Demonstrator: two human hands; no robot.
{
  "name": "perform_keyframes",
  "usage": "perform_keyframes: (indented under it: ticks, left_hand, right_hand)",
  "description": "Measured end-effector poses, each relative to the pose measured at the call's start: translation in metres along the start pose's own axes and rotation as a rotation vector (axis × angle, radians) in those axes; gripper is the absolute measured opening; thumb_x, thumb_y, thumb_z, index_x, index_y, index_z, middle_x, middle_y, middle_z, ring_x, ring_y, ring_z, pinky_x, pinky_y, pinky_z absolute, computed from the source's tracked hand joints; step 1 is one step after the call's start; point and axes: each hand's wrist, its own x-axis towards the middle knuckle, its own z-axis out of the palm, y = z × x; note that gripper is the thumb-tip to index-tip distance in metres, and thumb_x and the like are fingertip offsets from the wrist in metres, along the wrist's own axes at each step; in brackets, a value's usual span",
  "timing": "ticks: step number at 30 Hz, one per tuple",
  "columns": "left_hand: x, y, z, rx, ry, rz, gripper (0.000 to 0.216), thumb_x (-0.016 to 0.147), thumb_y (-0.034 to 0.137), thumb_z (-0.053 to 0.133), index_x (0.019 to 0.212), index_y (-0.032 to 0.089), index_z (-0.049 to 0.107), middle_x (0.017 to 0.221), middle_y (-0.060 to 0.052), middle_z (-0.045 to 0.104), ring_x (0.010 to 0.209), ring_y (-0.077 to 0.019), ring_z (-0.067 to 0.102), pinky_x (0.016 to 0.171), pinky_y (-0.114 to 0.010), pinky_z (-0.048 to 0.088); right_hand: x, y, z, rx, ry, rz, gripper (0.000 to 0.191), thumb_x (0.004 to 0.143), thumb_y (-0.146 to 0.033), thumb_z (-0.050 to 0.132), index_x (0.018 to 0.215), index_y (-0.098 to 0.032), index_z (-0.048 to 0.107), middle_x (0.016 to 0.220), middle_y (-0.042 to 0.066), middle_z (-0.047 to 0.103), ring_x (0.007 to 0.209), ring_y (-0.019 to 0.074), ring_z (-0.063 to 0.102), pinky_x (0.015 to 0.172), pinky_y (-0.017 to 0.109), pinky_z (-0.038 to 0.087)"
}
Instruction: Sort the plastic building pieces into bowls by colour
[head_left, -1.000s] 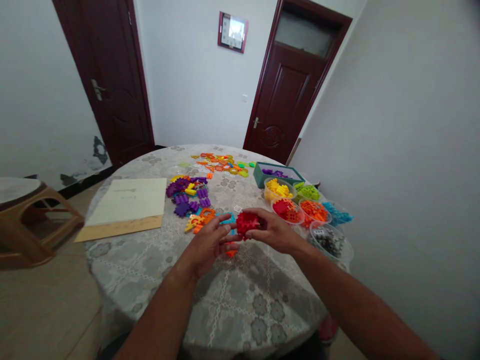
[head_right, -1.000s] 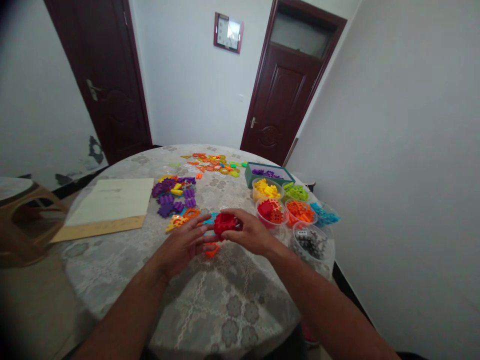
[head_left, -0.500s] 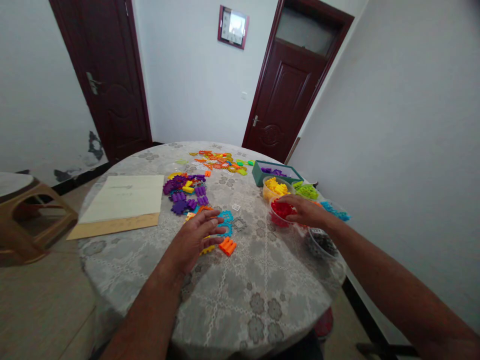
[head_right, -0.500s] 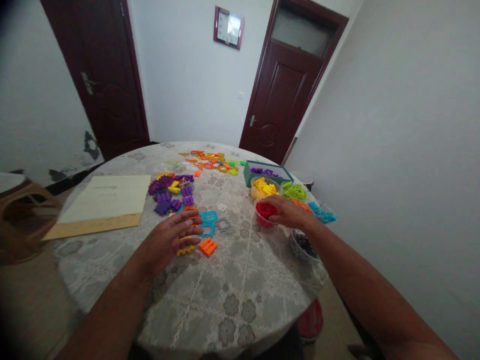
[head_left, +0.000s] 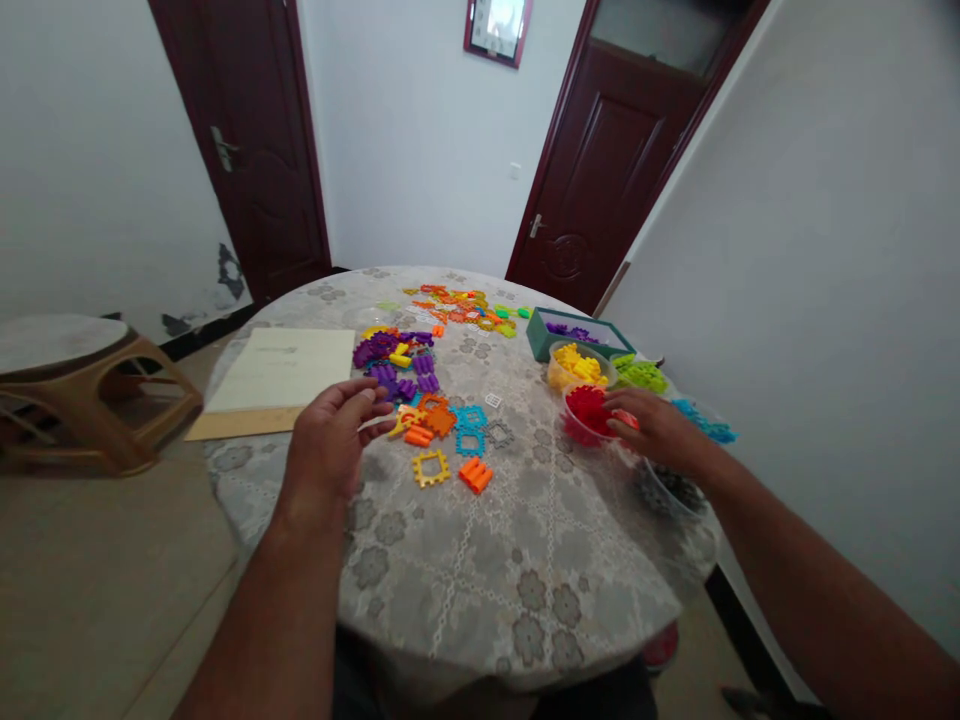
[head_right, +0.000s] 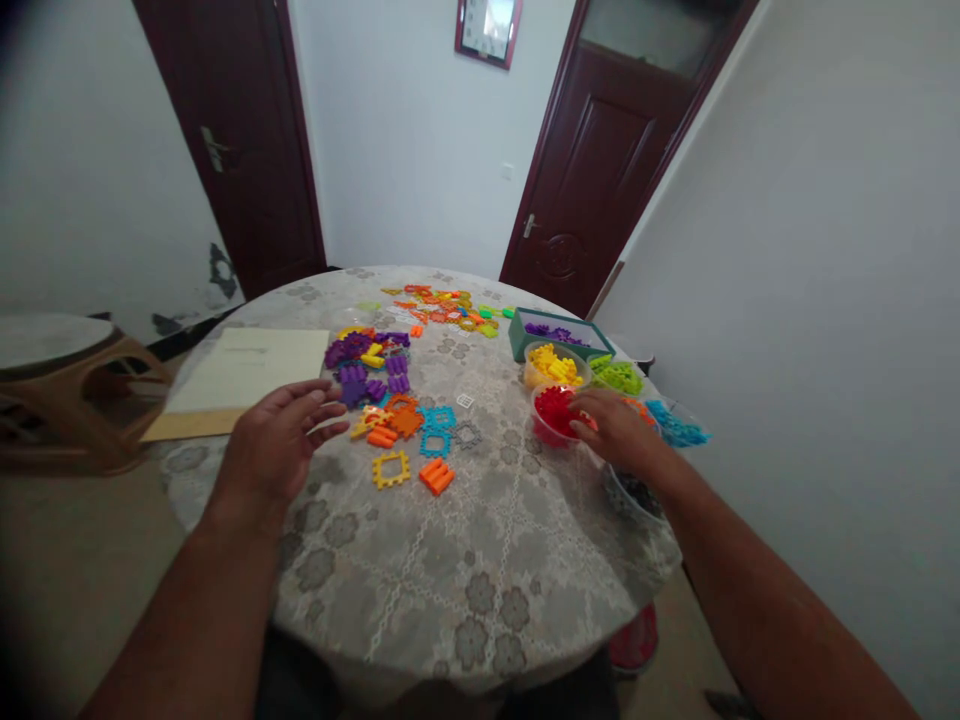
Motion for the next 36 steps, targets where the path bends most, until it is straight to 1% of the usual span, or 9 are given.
perform_keyframes:
  ticks: [4, 8, 11, 14, 16, 22, 26, 31, 36]
  left_hand:
    - [0.008, 0.003, -0.01, 0.049, 0.106, 0.055, 0.032, 0.069, 0.032, 0.076, 0.097, 0.016, 0.071, 0.094, -0.006, 0.074, 0.077, -0.0159, 0.069, 0.062, -0.026, 0.06]
    - [0.013, -0.001, -0.015, 0.21, 0.104, 0.094, 0.032, 0.073, 0.034, 0.073, 0.1, 0.017, 0.07, 0.097, -0.006, 0.073, 0.079, -0.0178, 0.07, 0.063, -0.028, 0.06]
    - [0.014, -0.006, -0.016, 0.44, 0.036, 0.132, 0.033, 0.08, 0.037, 0.07, 0.105, 0.017, 0.071, 0.096, -0.006, 0.073, 0.083, -0.0209, 0.071, 0.065, -0.032, 0.061]
    - [0.009, -0.009, -0.015, 0.757, -0.085, 0.2, 0.027, 0.087, 0.034, 0.065, 0.109, 0.019, 0.072, 0.1, -0.007, 0.076, 0.088, -0.0224, 0.073, 0.077, -0.035, 0.061]
    - [0.006, -0.012, -0.015, 0.947, -0.17, 0.257, 0.024, 0.09, 0.03, 0.063, 0.109, 0.02, 0.072, 0.104, -0.007, 0.077, 0.09, -0.022, 0.073, 0.087, -0.037, 0.058]
    - [0.007, -0.031, -0.02, 1.205, -0.26, 0.376, 0.026, 0.093, 0.021, 0.062, 0.118, 0.019, 0.07, 0.114, -0.011, 0.075, 0.097, -0.0233, 0.072, 0.093, -0.037, 0.055]
    - [0.011, -0.043, -0.022, 1.261, -0.282, 0.456, 0.031, 0.093, 0.017, 0.062, 0.123, 0.019, 0.069, 0.122, -0.012, 0.07, 0.104, -0.0242, 0.07, 0.097, -0.038, 0.054]
    - [0.007, -0.049, -0.013, 1.387, -0.345, 0.505, 0.036, 0.092, 0.015, 0.061, 0.127, 0.022, 0.069, 0.126, -0.012, 0.066, 0.119, -0.0267, 0.065, 0.104, -0.039, 0.053]
    - [0.004, -0.053, -0.001, 1.57, -0.321, 0.563, 0.042, 0.089, 0.023, 0.069, 0.131, 0.024, 0.071, 0.144, -0.015, 0.059, 0.13, -0.0343, 0.057, 0.112, -0.049, 0.048]
  right_hand:
    - [-0.001, -0.014, -0.001, -0.2, 0.069, 0.045, 0.024, 0.097, -0.029, 0.058, 0.105, -0.018, 0.078, 0.122, 0.02, 0.075, 0.116, 0.0362, 0.069, 0.106, 0.058, 0.054]
    - [0.006, -0.066, 0.005, -0.128, 0.175, 0.045, 0.026, 0.101, -0.029, 0.055, 0.114, -0.019, 0.075, 0.123, 0.019, 0.073, 0.118, 0.035, 0.068, 0.108, 0.058, 0.053]
    - [0.017, -0.122, 0.021, 0.128, 0.024, -0.056, 0.025, 0.104, -0.029, 0.054, 0.121, -0.022, 0.07, 0.121, 0.013, 0.074, 0.113, 0.0282, 0.071, 0.102, 0.048, 0.058]
    - [0.032, -0.168, 0.045, 0.302, -0.14, -0.166, 0.032, 0.104, -0.028, 0.055, 0.134, -0.024, 0.064, 0.137, 0.012, 0.068, 0.118, 0.0254, 0.069, 0.1, 0.042, 0.059]
    - [0.042, -0.185, 0.061, 0.326, -0.213, -0.219, 0.038, 0.103, -0.029, 0.058, 0.141, -0.024, 0.061, 0.146, 0.013, 0.061, 0.122, 0.0265, 0.067, 0.101, 0.042, 0.057]
    - [0.05, -0.189, 0.088, 0.34, -0.339, -0.207, 0.033, 0.097, -0.023, 0.062, 0.13, -0.024, 0.066, 0.13, 0.012, 0.063, 0.109, 0.0243, 0.067, 0.096, 0.038, 0.053]
    - [0.042, -0.18, 0.097, 0.41, -0.29, -0.105, 0.038, 0.092, -0.033, 0.073, 0.127, -0.022, 0.063, 0.124, 0.01, 0.061, 0.1, 0.0228, 0.064, 0.089, 0.036, 0.05]
    - [0.042, -0.174, 0.11, 0.499, -0.205, -0.029, 0.018, 0.093, -0.035, 0.071, 0.098, -0.021, 0.06, 0.095, 0.003, 0.064, 0.085, 0.0197, 0.06, 0.077, 0.031, 0.044]
    - [0.042, -0.171, 0.119, 0.564, -0.163, -0.055, 0.014, 0.097, -0.03, 0.066, 0.107, -0.021, 0.064, 0.103, 0.004, 0.069, 0.093, 0.0202, 0.064, 0.085, 0.033, 0.046]
